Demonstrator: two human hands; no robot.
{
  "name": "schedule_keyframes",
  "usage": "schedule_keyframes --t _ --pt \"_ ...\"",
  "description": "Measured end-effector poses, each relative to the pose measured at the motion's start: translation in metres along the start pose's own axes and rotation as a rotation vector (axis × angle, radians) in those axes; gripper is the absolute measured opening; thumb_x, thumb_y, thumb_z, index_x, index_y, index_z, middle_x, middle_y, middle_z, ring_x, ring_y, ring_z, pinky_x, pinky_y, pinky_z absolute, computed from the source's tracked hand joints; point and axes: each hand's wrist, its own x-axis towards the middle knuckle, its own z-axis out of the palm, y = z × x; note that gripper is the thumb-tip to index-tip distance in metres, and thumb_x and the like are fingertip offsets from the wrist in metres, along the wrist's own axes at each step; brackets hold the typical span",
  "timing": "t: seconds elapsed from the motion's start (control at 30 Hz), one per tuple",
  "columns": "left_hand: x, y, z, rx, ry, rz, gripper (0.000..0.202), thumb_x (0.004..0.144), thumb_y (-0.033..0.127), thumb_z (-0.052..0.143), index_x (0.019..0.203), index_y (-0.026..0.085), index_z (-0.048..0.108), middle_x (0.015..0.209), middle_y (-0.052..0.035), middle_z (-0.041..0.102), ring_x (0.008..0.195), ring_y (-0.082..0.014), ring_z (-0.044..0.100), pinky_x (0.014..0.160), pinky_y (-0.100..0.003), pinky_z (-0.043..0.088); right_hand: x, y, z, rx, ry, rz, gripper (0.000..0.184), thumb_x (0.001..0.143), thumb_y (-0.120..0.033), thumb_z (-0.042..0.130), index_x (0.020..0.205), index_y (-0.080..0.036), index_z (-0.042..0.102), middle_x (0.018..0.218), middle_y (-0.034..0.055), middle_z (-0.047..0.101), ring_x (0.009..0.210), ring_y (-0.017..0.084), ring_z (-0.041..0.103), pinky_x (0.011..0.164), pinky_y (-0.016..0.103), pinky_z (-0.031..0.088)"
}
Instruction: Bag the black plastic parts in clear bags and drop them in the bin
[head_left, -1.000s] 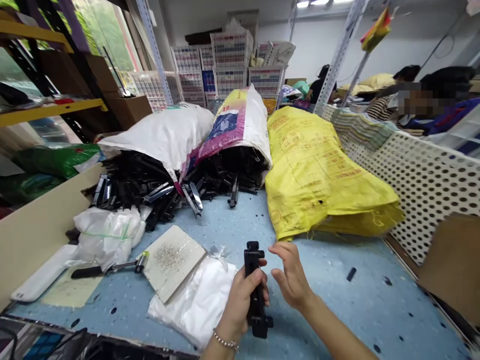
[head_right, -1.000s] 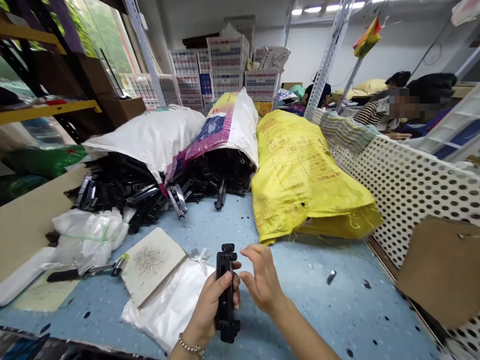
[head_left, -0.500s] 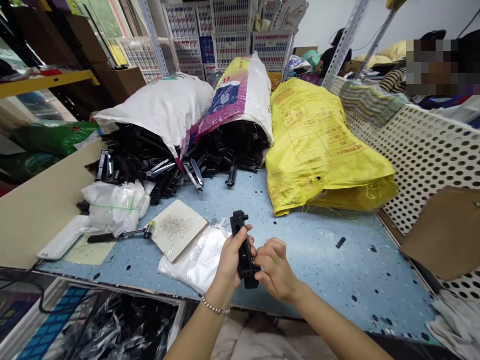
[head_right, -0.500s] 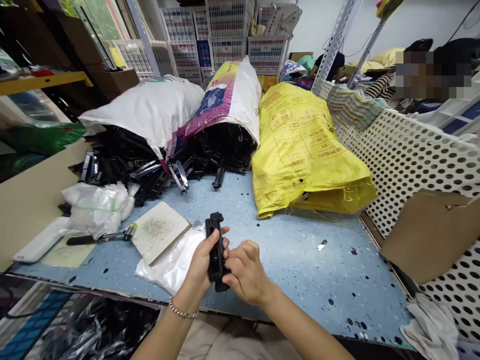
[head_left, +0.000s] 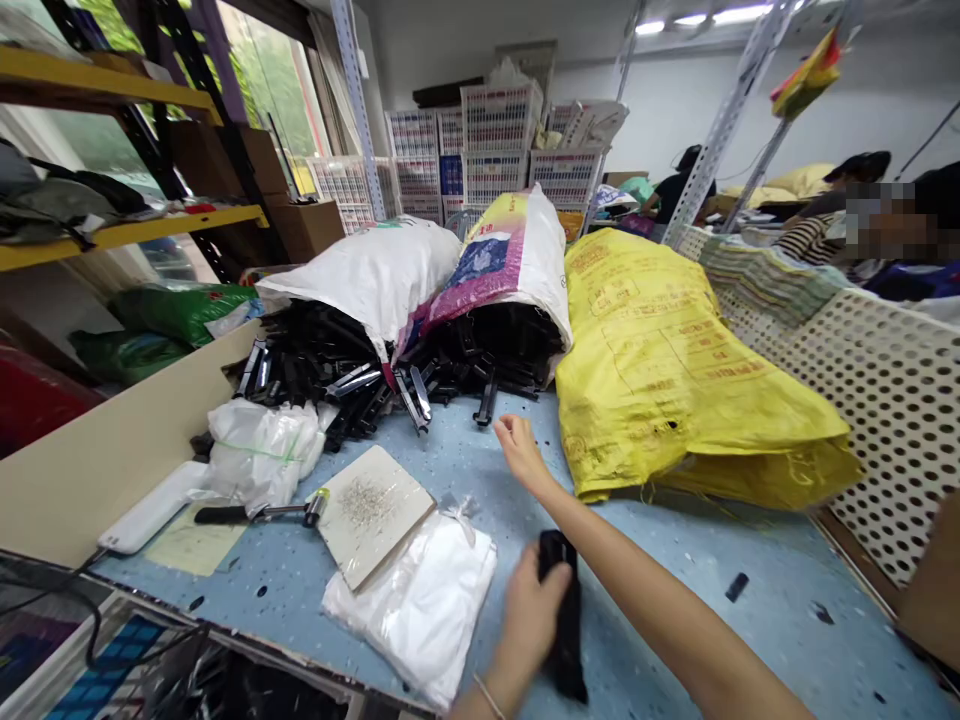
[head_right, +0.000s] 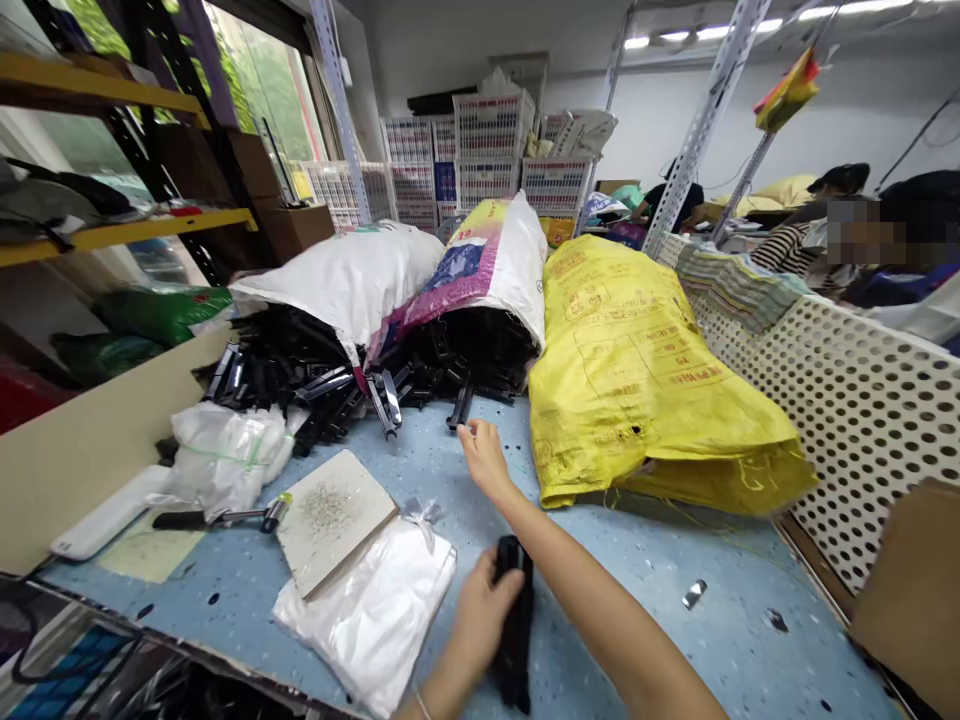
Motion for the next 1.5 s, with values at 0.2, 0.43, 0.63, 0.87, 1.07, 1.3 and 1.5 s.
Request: schedule_keyframes --t 0.2,0.43,0.63,0.87,1.07,1.3,1.5 --pt "0.001 -0.026 0.008 0.152 0.026 0.119 0.055 0.064 0.017 0.07 0.118 0.014 0.063 0.147 -0.0158 0.037 0.139 -0.0311 0.026 0.116 -0.037 0.013 0.078 -0.019 0.024 0.007 -0.091 0.211 0.039 0.088 -0.036 0.057 0.121 -0.016 0.052 0.125 0.0116 0.053 0.11 0.025 0.055 0.092 0.047 0.045" --pt "0.037 0.038 -0.03 -0.452 0.12 -0.021 0.054 0.072 0.051 0.07 0.112 0.017 0.06 0.117 -0.0151 0.062 0.116 -0.0262 0.055 0.104 -0.039 0.038 0.009 0.01 -0.02 0.194 -0.461 0.307 0.032 0.095 -0.031 0.032 0.094 -0.015 0.06 0.068 0.0014 0.062 0.05 0.012 0.054 0.048 0.025 0.045" --pt "0.015 0.087 -0.016 -0.508 -0.086 0.038 0.041 0.078 0.052 0.064 0.098 0.016 0.062 0.087 -0.0051 0.063 0.084 -0.0184 0.063 0.081 -0.032 0.05 -0.099 0.011 -0.061 0.23 -0.437 -0.084 0.033 0.093 -0.043 0.035 0.088 -0.021 0.06 0.076 0.004 0.063 0.071 0.019 0.059 0.067 0.032 0.048" --pt "-0.032 0.074 0.007 -0.293 -0.197 -0.134 0.042 0.078 0.05 0.065 0.103 0.017 0.056 0.065 0.0035 0.053 0.051 -0.0074 0.047 0.05 -0.02 0.04 -0.09 -0.001 -0.081 -0.205 0.15 -0.765 0.035 0.093 -0.051 0.036 0.093 -0.022 0.056 0.085 0.0072 0.059 0.08 0.023 0.052 0.077 0.041 0.041" --pt "-0.027 0.074 0.004 -0.36 -0.016 -0.121 0.05 0.072 0.054 0.068 0.102 0.016 0.054 0.068 0.0036 0.053 0.048 -0.0061 0.046 0.046 -0.019 0.04 -0.112 -0.003 -0.071 -0.186 0.023 -0.553 0.043 0.097 -0.048 0.024 0.08 -0.022 0.053 0.073 0.0035 0.056 0.072 0.019 0.05 0.072 0.036 0.036" --pt "-0.023 0.088 -0.01 -0.261 0.063 0.029 0.055 0.072 0.053 0.069 0.111 0.019 0.049 0.07 0.0039 0.054 0.048 -0.0065 0.049 0.048 -0.019 0.04 -0.183 0.006 -0.05 -0.169 -0.136 -0.632 0.038 0.097 -0.046 0.024 0.083 -0.022 0.05 0.081 0.0043 0.056 0.08 0.02 0.047 0.081 0.041 0.035" --pt "0.004 0.055 -0.035 0.038 0.269 0.203 0.051 0.074 0.038 0.069 0.114 0.023 0.042 0.097 -0.0038 0.062 0.089 -0.0185 0.064 0.083 -0.033 0.049 -0.114 0.013 -0.042 -0.224 -0.316 -0.378 0.034 0.098 -0.036 0.027 0.079 -0.023 0.053 0.081 0.0017 0.059 0.083 0.017 0.053 0.082 0.033 0.04"
